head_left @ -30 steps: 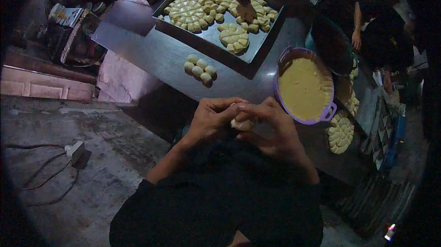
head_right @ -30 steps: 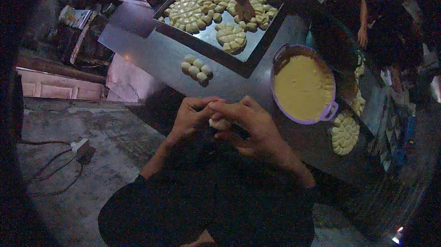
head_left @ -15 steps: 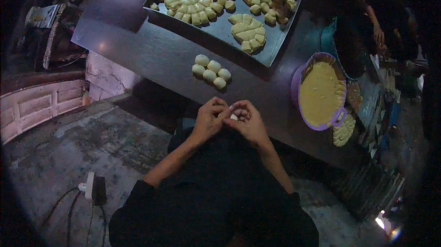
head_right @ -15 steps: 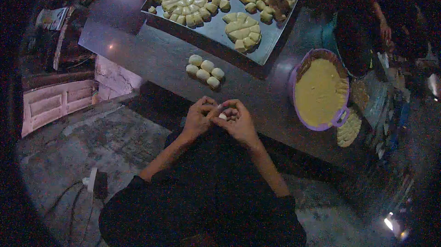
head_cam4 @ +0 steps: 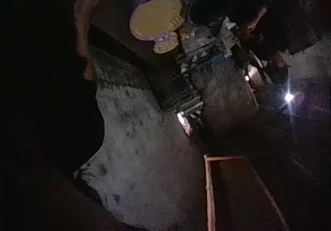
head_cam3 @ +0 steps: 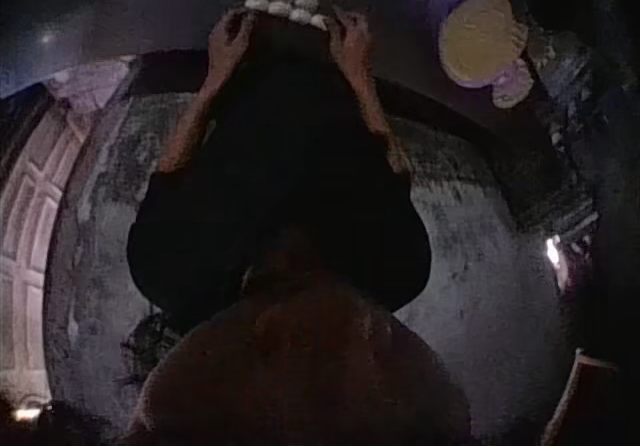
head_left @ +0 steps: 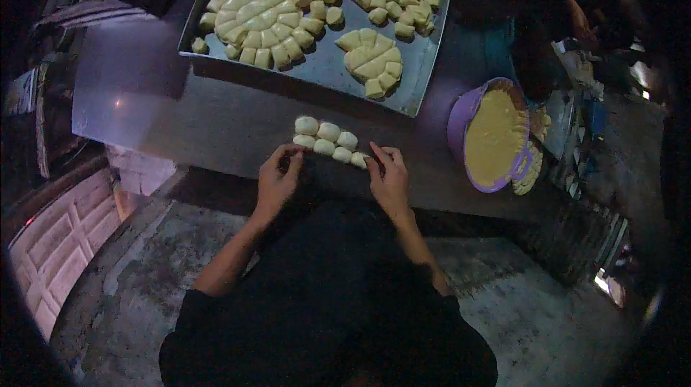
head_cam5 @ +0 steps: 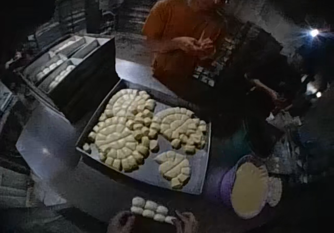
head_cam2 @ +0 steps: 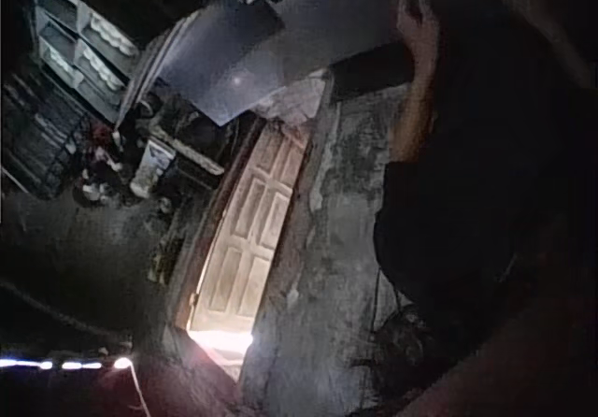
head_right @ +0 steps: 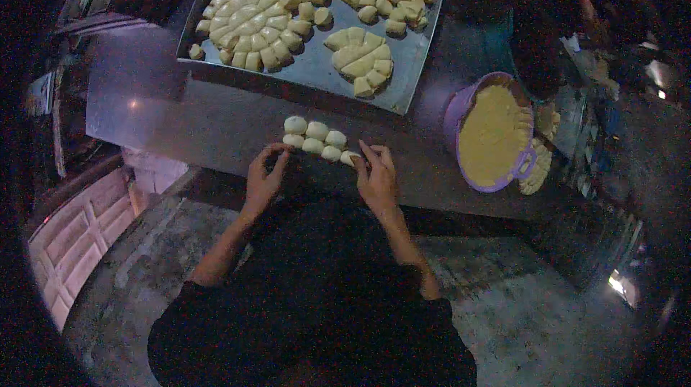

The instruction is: The person prepares bread by taking pieces of dough, flattening them, adding a chocolate filling from a bowl, and folding the dough over the filling. The filled dough pieces are then placed in a tray alongside others.

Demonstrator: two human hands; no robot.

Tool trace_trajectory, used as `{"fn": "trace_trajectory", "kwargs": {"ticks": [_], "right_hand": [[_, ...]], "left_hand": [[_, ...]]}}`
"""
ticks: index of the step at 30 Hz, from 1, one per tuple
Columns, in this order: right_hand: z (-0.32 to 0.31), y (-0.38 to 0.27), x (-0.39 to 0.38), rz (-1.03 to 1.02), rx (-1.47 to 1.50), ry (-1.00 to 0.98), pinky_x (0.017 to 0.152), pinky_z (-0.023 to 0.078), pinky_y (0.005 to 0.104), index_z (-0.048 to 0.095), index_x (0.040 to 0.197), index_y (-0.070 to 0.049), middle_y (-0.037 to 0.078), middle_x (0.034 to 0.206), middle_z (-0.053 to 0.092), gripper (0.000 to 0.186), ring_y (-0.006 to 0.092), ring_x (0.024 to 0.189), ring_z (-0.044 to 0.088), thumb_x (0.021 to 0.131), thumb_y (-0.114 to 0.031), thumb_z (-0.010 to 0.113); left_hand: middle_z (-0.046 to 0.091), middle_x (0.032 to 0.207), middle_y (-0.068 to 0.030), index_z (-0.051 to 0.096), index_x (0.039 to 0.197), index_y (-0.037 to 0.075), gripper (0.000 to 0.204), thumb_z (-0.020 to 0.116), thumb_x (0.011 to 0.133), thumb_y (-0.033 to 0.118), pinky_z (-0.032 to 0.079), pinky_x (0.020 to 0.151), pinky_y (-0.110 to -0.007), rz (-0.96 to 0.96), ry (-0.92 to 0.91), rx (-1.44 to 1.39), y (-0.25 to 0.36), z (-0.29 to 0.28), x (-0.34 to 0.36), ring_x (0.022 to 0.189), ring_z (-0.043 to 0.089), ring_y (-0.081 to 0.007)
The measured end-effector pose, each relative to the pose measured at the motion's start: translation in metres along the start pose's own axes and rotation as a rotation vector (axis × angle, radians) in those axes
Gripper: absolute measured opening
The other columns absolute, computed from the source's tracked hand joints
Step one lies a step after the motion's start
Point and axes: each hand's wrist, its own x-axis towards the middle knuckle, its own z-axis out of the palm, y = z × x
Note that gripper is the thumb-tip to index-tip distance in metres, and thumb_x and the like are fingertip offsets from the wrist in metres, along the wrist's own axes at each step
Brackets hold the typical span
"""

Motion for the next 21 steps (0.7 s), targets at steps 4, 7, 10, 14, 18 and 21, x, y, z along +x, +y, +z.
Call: {"fn": "trace_trajectory", "kwargs": {"ticks": [4, 7, 10, 14, 18, 21], "right_hand": [[-0.046, -0.021, 0.063, -0.276, -0.084, 0.097, 0.082, 0.05, 0.0395, 0.067, 0.108, -0.003, 0.014, 0.102, 0.062, 0.021, 0.0326, 0.091, 0.062, 0.091, -0.015, 0.062], [-0.066, -0.031, 0.152, -0.458, -0.261, 0.252, 0.079, 0.051, 0.0408, 0.066, 0.102, -0.001, 0.017, 0.098, 0.065, 0.015, 0.0333, 0.093, 0.063, 0.089, -0.007, 0.061], [-0.058, -0.014, 0.233, -0.58, -0.442, 0.294, 0.082, 0.051, 0.0434, 0.066, 0.103, -0.002, 0.019, 0.1, 0.063, 0.018, 0.0368, 0.094, 0.062, 0.086, -0.003, 0.059], [-0.057, 0.011, 0.275, -0.559, -0.488, 0.233, 0.081, 0.051, 0.0447, 0.065, 0.104, -0.001, 0.019, 0.105, 0.058, 0.022, 0.04, 0.097, 0.06, 0.083, -0.006, 0.061], [-0.064, 0.025, 0.242, 0.012, 0.082, 0.045, 0.082, 0.052, 0.0371, 0.065, 0.114, -0.001, 0.019, 0.113, 0.064, 0.032, 0.0301, 0.1, 0.065, 0.083, -0.011, 0.066], [-0.085, 0.014, 0.153, 0.059, 0.827, -0.189, 0.086, 0.052, 0.0311, 0.062, 0.12, 0.003, 0.011, 0.11, 0.067, 0.034, 0.0181, 0.104, 0.063, 0.091, -0.014, 0.066]], "left_hand": [[0.069, 0.092, -0.0125, 0.065, 0.105, 0.0, 0.016, 0.06, 0.093, 0.01, 0.05, 0.075, -0.03, 0.151, -0.165, 0.08, 0.007, -0.024, 0.008, 0.08, 0.064, -0.0167], [0.068, 0.094, -0.0141, 0.065, 0.105, 0.0, 0.016, 0.061, 0.093, 0.008, 0.051, 0.076, -0.032, 0.278, -0.064, 0.061, 0.01, -0.021, 0.015, 0.082, 0.066, -0.0218], [0.067, 0.095, -0.0157, 0.065, 0.106, -0.001, 0.016, 0.061, 0.092, 0.007, 0.052, 0.077, -0.034, 0.37, 0.024, 0.119, 0.031, -0.02, 0.006, 0.084, 0.067, -0.0252], [0.068, 0.095, -0.0151, 0.065, 0.106, 0.0, 0.016, 0.061, 0.092, 0.006, 0.052, 0.076, -0.033, 0.339, 0.091, 0.11, 0.036, -0.007, -0.016, 0.084, 0.067, -0.0248], [0.069, 0.094, -0.0109, 0.066, 0.109, 0.001, 0.018, 0.06, 0.093, 0.006, 0.051, 0.076, -0.031, 0.27, 0.103, -0.026, 0.033, 0.017, -0.044, 0.081, 0.066, -0.0179], [0.069, 0.102, -0.0106, 0.064, 0.112, 0.001, 0.019, 0.06, 0.094, 0.007, 0.051, 0.083, -0.029, 0.31, 0.054, 0.055, 0.057, 0.043, -0.064, 0.093, 0.066, -0.0151]]}}
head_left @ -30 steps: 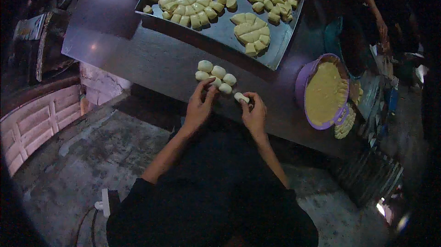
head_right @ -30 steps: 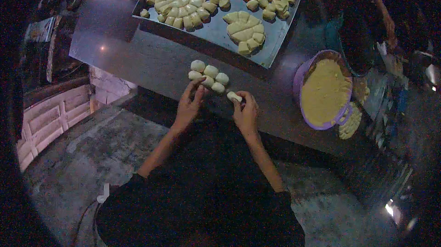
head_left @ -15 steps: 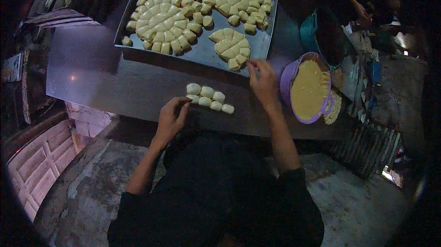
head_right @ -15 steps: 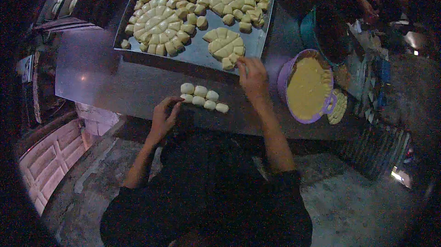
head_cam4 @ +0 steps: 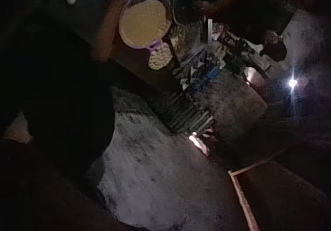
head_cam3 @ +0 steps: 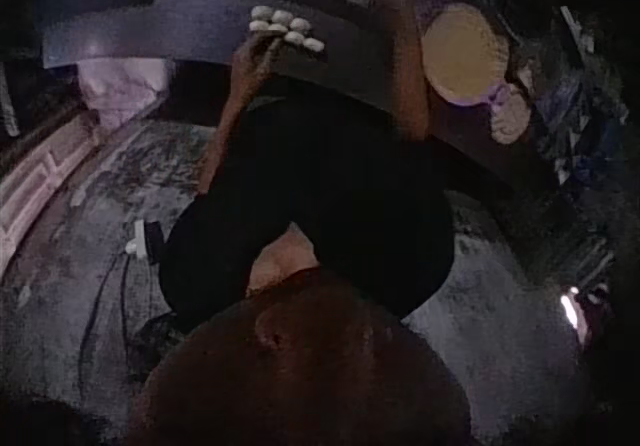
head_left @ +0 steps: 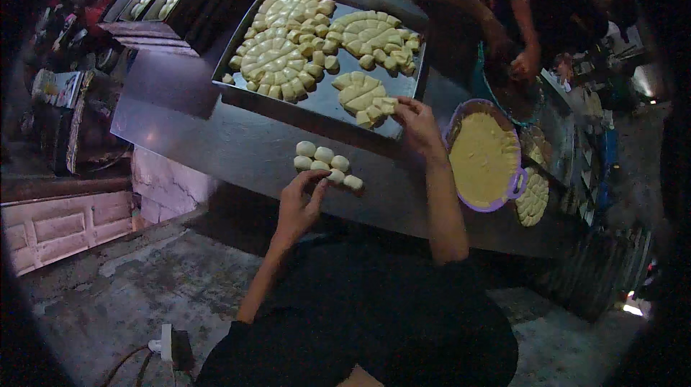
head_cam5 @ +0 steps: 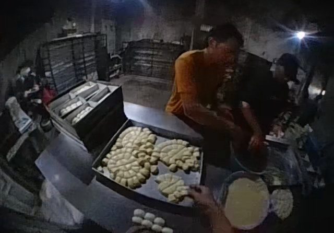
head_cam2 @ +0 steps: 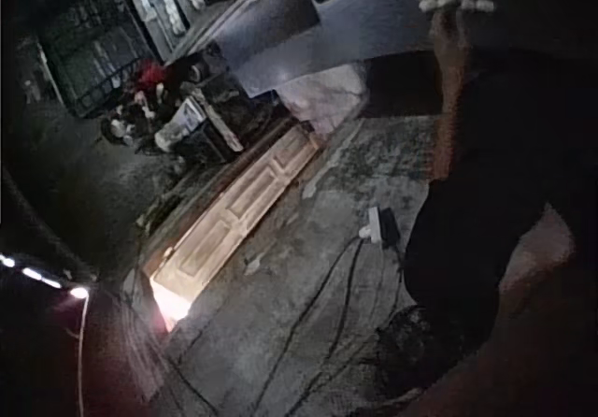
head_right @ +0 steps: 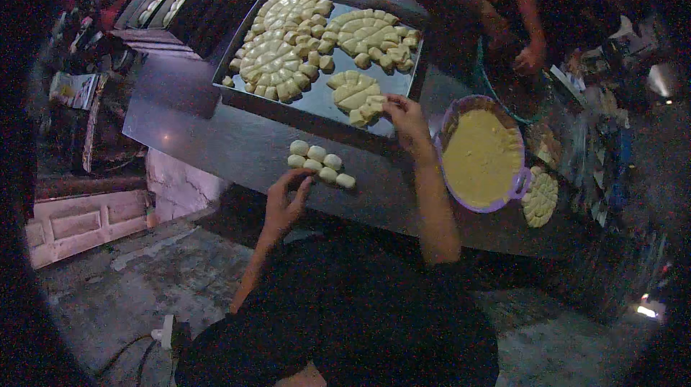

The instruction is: The person prepares bread by taking pieces of dough, flattening them, adding a chocolate filling from a bowl, and folding the dough over the filling. The filled dough pieces are then placed in a tray alongside others.

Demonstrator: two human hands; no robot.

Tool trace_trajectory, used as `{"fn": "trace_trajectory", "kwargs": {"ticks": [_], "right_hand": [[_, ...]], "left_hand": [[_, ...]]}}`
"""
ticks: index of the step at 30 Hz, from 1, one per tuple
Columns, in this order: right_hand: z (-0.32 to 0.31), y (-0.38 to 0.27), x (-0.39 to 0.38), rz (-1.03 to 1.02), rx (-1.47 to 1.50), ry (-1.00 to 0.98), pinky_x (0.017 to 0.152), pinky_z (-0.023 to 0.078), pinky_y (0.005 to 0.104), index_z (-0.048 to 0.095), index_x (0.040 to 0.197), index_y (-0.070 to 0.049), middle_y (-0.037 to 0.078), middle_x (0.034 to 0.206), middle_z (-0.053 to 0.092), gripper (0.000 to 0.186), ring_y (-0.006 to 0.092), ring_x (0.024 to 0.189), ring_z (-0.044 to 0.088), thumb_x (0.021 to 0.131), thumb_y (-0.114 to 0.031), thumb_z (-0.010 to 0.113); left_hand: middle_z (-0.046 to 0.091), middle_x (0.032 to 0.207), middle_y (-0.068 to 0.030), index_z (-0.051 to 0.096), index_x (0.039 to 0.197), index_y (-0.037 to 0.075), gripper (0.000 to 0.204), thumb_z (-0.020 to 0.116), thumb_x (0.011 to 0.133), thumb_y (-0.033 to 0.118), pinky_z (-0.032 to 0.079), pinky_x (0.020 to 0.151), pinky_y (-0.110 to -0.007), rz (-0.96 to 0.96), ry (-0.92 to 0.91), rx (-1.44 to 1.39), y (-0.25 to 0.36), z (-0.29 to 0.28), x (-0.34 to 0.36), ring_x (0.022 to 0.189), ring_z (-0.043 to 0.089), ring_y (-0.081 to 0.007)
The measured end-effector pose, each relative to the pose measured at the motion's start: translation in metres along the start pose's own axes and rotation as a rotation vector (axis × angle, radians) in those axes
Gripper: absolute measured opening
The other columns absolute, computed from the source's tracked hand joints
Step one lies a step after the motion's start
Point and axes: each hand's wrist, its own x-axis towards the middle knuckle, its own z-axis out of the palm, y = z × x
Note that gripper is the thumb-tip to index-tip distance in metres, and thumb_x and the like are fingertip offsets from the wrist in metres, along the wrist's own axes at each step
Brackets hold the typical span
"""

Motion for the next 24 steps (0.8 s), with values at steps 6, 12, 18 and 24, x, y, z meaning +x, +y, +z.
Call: {"fn": "trace_trajectory", "kwargs": {"ticks": [6, 12, 18, 24], "right_hand": [[-0.019, -0.041, -0.174, -0.286, 0.165, -0.142, 0.097, 0.05, 0.0315, 0.06, 0.124, 0.002, 0.01, 0.116, 0.063, 0.034, 0.017, 0.105, 0.062, 0.091, -0.005, 0.065], [-0.062, -0.061, -0.247, -0.572, 0.002, 0.176, 0.094, 0.053, 0.0351, 0.064, 0.117, 0.001, 0.01, 0.112, 0.064, 0.035, 0.0178, 0.105, 0.062, 0.083, 0.003, 0.072], [-0.083, -0.07, -0.259, -0.418, 0.302, 0.248, 0.086, 0.056, 0.032, 0.061, 0.118, 0.001, 0.01, 0.113, 0.063, 0.042, 0.0176, 0.099, 0.064, 0.079, -0.002, 0.078], [-0.051, -0.099, -0.24, -0.469, 0.495, 0.148, 0.093, 0.046, 0.0299, 0.041, 0.138, -0.003, 0.007, 0.113, 0.06, 0.077, 0.015, 0.103, 0.059, 0.075, -0.015, 0.084]], "left_hand": [[0.06, 0.105, -0.007, 0.058, 0.118, 0.003, 0.028, 0.065, 0.092, 0.008, 0.052, 0.082, -0.03, 0.189, 0.033, -0.235, 0.09, 0.093, 0.002, 0.097, 0.061, -0.0159], [0.062, 0.098, -0.0091, 0.062, 0.109, 0.0, 0.016, 0.059, 0.096, 0.01, 0.05, 0.086, -0.03, 0.276, -0.176, -0.359, 0.136, 0.156, -0.024, 0.092, 0.062, -0.0147], [0.064, 0.102, -0.0127, 0.064, 0.108, 0.0, 0.045, 0.048, 0.101, 0.042, 0.05, 0.087, -0.036, 0.789, -0.014, -0.416, 0.16, 0.189, -0.01, 0.094, 0.064, -0.0262], [0.066, 0.087, -0.0135, 0.063, 0.105, 0.002, 0.059, 0.057, 0.09, 0.059, 0.054, 0.075, -0.043, 1.186, -0.364, -0.935, 0.155, 0.21, 0.05, 0.078, 0.064, -0.0271]]}}
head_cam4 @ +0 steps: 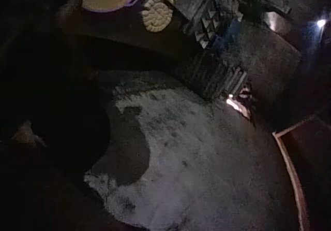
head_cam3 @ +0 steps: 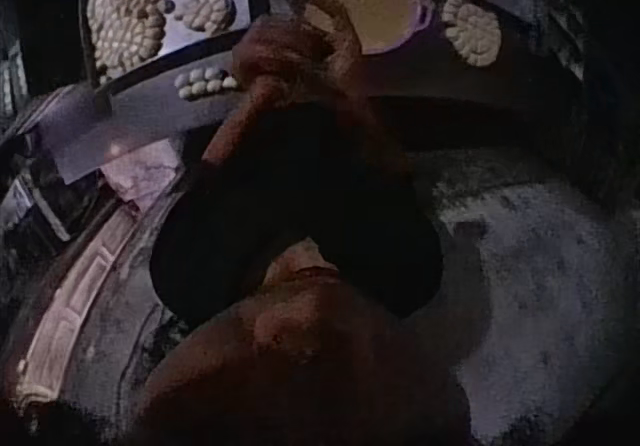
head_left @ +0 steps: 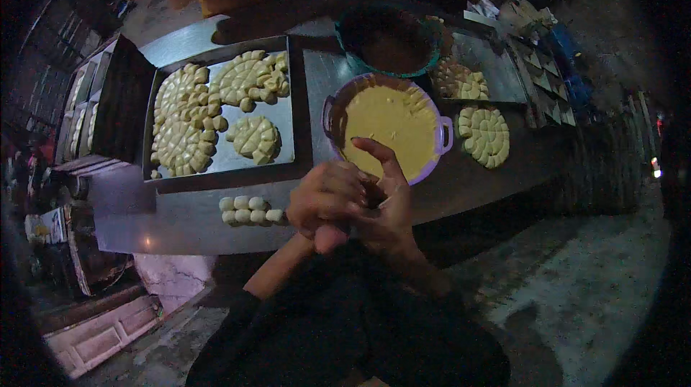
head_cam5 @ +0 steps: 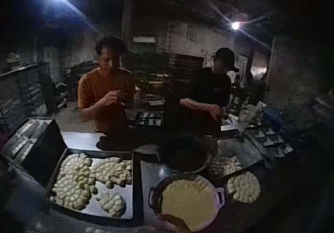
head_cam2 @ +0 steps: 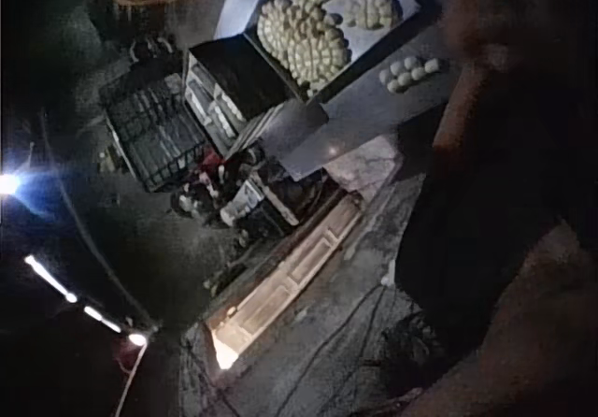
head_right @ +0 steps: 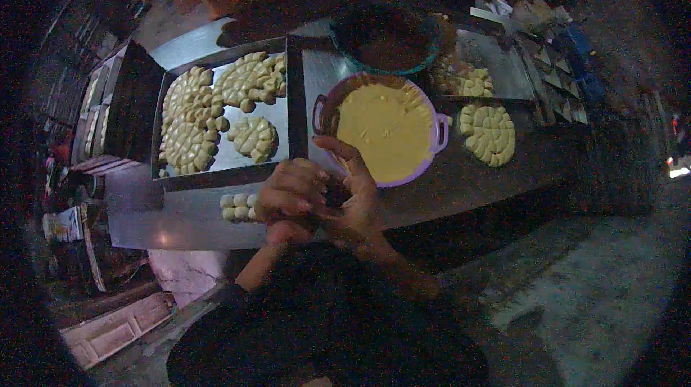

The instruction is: The person prepares bread by taking pieces of dough, flattening them, adding a chocolate filling from a bowl, and folding the dough over the filling. The filled dough pieces are then placed in a tray alongside others.

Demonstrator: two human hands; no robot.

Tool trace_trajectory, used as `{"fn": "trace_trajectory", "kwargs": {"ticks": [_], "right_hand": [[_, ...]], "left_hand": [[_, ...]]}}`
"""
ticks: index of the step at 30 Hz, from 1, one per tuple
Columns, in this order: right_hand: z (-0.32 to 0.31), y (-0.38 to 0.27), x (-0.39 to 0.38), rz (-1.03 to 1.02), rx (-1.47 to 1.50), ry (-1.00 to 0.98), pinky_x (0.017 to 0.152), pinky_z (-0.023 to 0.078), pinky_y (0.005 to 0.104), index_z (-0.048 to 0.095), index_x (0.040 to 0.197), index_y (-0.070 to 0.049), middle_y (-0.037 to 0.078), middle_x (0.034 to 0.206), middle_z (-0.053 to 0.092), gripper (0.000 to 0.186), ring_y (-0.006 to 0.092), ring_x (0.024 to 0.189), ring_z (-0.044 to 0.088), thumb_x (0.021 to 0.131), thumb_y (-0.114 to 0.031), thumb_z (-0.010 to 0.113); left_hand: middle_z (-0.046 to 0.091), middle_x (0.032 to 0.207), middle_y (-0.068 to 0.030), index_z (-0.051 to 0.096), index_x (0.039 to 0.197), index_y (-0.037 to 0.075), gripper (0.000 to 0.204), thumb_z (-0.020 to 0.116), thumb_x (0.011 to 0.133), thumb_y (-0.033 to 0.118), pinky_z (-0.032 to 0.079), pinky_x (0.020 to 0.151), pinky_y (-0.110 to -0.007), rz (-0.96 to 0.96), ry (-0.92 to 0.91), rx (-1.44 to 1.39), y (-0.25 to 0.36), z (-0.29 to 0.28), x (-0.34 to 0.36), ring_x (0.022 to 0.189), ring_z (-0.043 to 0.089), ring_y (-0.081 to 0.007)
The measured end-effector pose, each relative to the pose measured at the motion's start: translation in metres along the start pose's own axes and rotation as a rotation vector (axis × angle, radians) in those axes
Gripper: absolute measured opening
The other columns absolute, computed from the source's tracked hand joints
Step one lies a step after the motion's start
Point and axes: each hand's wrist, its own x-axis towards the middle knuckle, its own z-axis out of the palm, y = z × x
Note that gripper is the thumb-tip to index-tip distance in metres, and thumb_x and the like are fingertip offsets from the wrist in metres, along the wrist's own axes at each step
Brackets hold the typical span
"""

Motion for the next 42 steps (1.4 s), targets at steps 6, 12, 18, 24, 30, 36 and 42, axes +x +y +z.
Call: {"fn": "trace_trajectory", "kwargs": {"ticks": [6, 12, 18, 24, 30, 36, 42], "right_hand": [[0.005, 0.009, 0.067, 0.028, -0.137, 0.016, 0.1, 0.042, 0.0329, 0.041, 0.139, -0.001, 0.009, 0.123, 0.056, 0.065, 0.0157, 0.111, 0.056, 0.083, -0.007, 0.073], [-0.046, 0.014, 0.193, -0.041, -0.633, -0.045, 0.089, 0.051, 0.0348, 0.055, 0.13, -0.003, 0.01, 0.105, 0.069, 0.044, 0.0201, 0.095, 0.067, 0.089, -0.01, 0.067], [-0.152, 0.046, 0.315, 0.176, -1.812, -0.134, 0.094, 0.047, 0.0345, 0.056, 0.132, -0.008, 0.016, 0.114, 0.066, 0.046, 0.0206, 0.105, 0.063, 0.102, -0.041, 0.043], [-0.182, 0.057, 0.322, 0.381, -1.467, -0.088, 0.093, 0.046, 0.0425, 0.059, 0.127, -0.005, 0.019, 0.12, 0.065, 0.053, 0.0359, 0.112, 0.061, 0.101, -0.048, 0.04], [-0.124, 0.031, 0.281, 0.408, -0.873, -0.03, 0.084, 0.047, 0.0267, 0.053, 0.133, -0.002, 0.009, 0.108, 0.066, 0.043, 0.0142, 0.101, 0.061, 0.101, -0.03, 0.048], [-0.005, 0.022, 0.18, 0.229, -0.263, -0.069, 0.086, 0.051, 0.027, 0.052, 0.125, 0.001, 0.009, 0.109, 0.064, 0.031, 0.0134, 0.099, 0.062, 0.096, -0.007, 0.057], [-0.029, -0.002, 0.123, 0.166, -0.457, -0.259, 0.095, 0.051, 0.0343, 0.054, 0.125, 0.003, 0.011, 0.117, 0.062, 0.035, 0.0177, 0.108, 0.061, 0.091, -0.003, 0.064]], "left_hand": [[0.058, 0.093, -0.0102, 0.046, 0.119, 0.005, 0.06, 0.072, 0.084, 0.047, 0.053, 0.079, -0.036, -0.501, 0.527, -0.266, -0.042, -0.014, -0.019, 0.087, 0.06, -0.0225], [0.04, 0.128, -0.0082, 0.033, 0.143, 0.005, 0.074, 0.074, 0.085, 0.022, 0.044, 0.098, -0.031, -0.866, 0.382, 0.238, -0.075, -0.063, -0.017, 0.109, 0.053, -0.0181], [0.055, 0.097, -0.0018, 0.051, 0.126, 0.004, 0.032, 0.059, 0.096, 0.01, 0.045, 0.086, -0.025, -1.199, 0.56, 0.223, -0.079, -0.111, -0.023, 0.094, 0.053, -0.0105], [0.054, 0.096, -0.0017, 0.052, 0.125, 0.004, 0.029, 0.057, 0.097, 0.011, 0.044, 0.086, -0.025, -1.223, 0.551, 0.162, -0.092, -0.147, -0.023, 0.09, 0.053, -0.0106], [0.054, 0.097, -0.0017, 0.052, 0.124, 0.003, 0.027, 0.056, 0.098, 0.01, 0.045, 0.086, -0.026, -1.219, 0.531, 0.029, -0.088, -0.138, 0.003, 0.092, 0.053, -0.0097], [0.061, 0.122, -0.0079, 0.057, 0.121, 0.0, 0.046, 0.051, 0.1, 0.041, 0.039, 0.104, -0.035, -1.455, 0.706, -0.519, -0.044, -0.107, 0.037, 0.114, 0.056, -0.0161], [0.061, 0.121, -0.0084, 0.057, 0.121, 0.002, 0.045, 0.051, 0.1, 0.041, 0.041, 0.103, -0.037, -1.318, 0.876, -0.672, -0.003, -0.073, 0.035, 0.114, 0.057, -0.0184]]}}
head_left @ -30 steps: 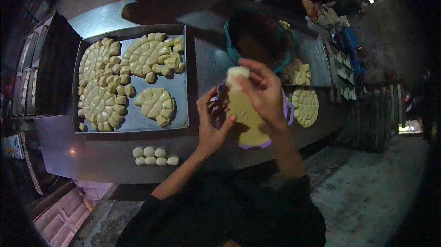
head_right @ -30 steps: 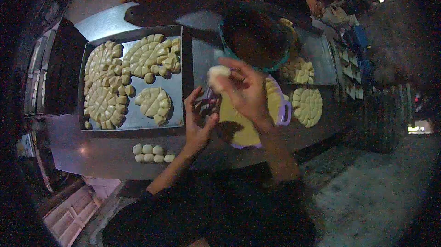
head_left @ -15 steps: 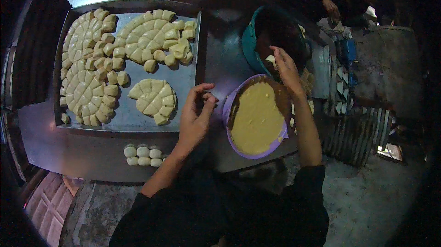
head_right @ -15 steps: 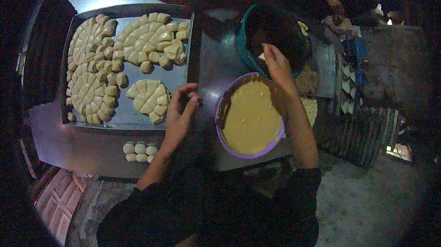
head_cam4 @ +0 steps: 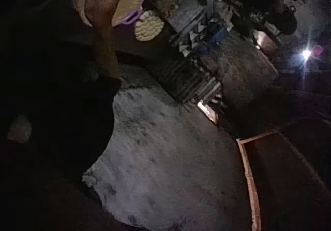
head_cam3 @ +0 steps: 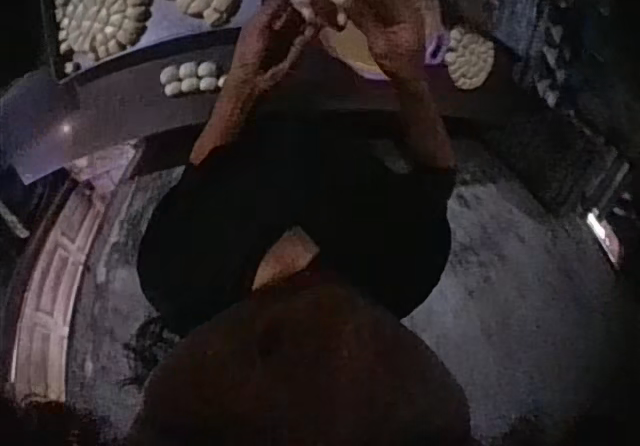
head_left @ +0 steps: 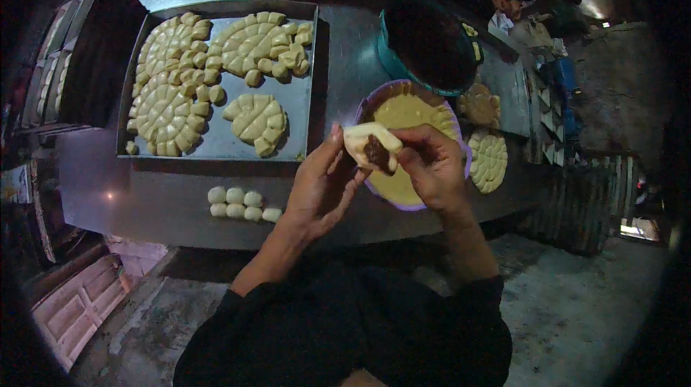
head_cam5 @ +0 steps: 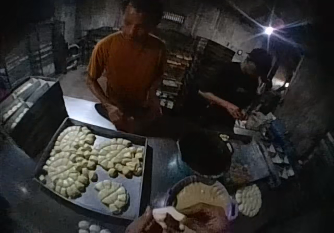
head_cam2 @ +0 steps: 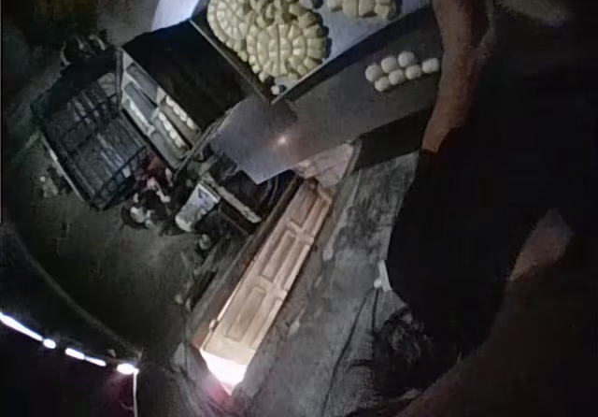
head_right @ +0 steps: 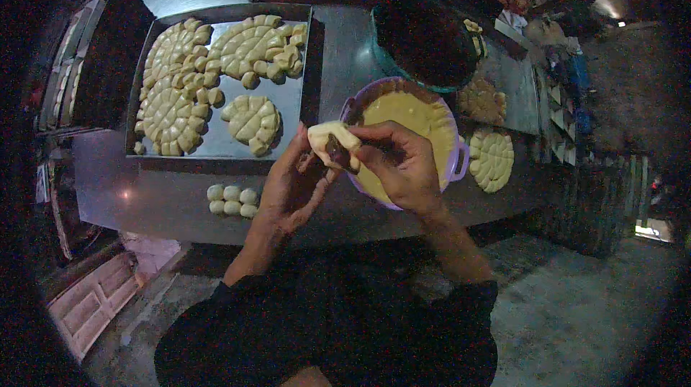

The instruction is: The person prepares bread by taking pieces of dough, flattening them, adding a chocolate filling from a bowl, and folding the dough over the filling. The filled dough pieces are then placed in a tray alongside others.

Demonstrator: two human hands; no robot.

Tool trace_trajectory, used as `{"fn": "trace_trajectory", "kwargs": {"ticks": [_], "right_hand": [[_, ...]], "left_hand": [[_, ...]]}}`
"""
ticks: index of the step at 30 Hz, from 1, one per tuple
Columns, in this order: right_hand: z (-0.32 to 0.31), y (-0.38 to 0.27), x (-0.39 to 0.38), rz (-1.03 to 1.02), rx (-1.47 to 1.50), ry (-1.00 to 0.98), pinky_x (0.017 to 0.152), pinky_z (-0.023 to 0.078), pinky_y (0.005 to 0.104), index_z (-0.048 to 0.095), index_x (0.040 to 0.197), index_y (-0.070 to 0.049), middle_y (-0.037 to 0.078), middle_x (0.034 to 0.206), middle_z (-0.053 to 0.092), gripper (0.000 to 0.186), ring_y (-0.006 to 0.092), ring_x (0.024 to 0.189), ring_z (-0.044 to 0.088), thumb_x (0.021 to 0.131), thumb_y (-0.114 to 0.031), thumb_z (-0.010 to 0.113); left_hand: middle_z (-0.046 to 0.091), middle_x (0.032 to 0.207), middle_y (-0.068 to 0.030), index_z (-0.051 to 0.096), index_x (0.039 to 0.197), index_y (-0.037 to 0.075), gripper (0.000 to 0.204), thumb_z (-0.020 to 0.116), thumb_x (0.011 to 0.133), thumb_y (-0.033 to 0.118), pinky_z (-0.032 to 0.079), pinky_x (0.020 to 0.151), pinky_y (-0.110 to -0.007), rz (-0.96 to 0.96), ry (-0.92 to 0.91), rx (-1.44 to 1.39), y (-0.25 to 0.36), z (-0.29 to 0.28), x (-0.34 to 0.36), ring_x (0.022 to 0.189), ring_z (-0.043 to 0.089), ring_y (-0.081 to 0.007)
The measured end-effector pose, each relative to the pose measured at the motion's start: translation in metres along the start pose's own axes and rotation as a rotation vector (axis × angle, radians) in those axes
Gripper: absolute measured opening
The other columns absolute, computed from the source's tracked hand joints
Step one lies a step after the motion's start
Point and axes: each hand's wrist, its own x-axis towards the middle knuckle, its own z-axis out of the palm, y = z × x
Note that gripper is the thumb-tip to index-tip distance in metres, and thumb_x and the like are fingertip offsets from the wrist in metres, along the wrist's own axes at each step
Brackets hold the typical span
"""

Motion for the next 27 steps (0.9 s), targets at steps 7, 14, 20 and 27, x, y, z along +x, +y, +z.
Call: {"fn": "trace_trajectory", "kwargs": {"ticks": [7, 14, 20, 27], "right_hand": [[0.014, -0.025, -0.066, -0.444, -0.767, -0.017, 0.093, 0.052, 0.037, 0.063, 0.123, -0.004, 0.017, 0.129, 0.054, 0.05, 0.0338, 0.116, 0.059, 0.075, 0.011, 0.065], [0.028, -0.015, -0.116, -0.513, -0.333, -0.075, 0.089, 0.053, 0.0379, 0.068, 0.103, -0.001, 0.015, 0.117, 0.064, 0.028, 0.03, 0.107, 0.064, 0.076, 0.003, 0.073], [0.071, -0.037, -0.14, -0.934, -0.798, -0.184, 0.08, 0.056, 0.034, 0.066, 0.097, 0.001, 0.015, 0.106, 0.067, 0.024, 0.0274, 0.094, 0.067, 0.075, 0.007, 0.072], [0.088, -0.045, -0.139, -0.682, -0.538, -0.423, 0.074, 0.054, 0.0343, 0.067, 0.097, -0.004, 0.011, 0.102, 0.066, 0.023, 0.0263, 0.085, 0.064, 0.075, 0.002, 0.073]], "left_hand": [[0.052, 0.136, -0.0085, 0.049, 0.138, 0.0, 0.057, 0.072, 0.085, 0.004, 0.041, 0.106, -0.032, 0.298, -0.155, 0.289, -0.045, 0.004, -0.058, 0.126, 0.049, -0.0176], [0.048, 0.14, -0.0097, 0.063, 0.125, 0.001, 0.035, 0.067, 0.092, 0.013, 0.046, 0.097, -0.029, 0.742, -0.105, 0.743, -0.079, 0.002, -0.113, 0.123, 0.05, -0.0167], [0.07, 0.094, -0.002, 0.071, 0.108, 0.0, 0.027, 0.063, 0.096, 0.023, 0.046, 0.071, -0.022, 0.673, 0.107, 0.605, -0.082, -0.011, -0.159, 0.082, 0.06, -0.007], [0.073, 0.098, -0.0087, 0.071, 0.108, -0.002, 0.024, 0.069, 0.091, 0.016, 0.05, 0.08, -0.023, 0.671, 0.214, 0.917, -0.068, -0.013, -0.207, 0.089, 0.065, -0.0097]]}}
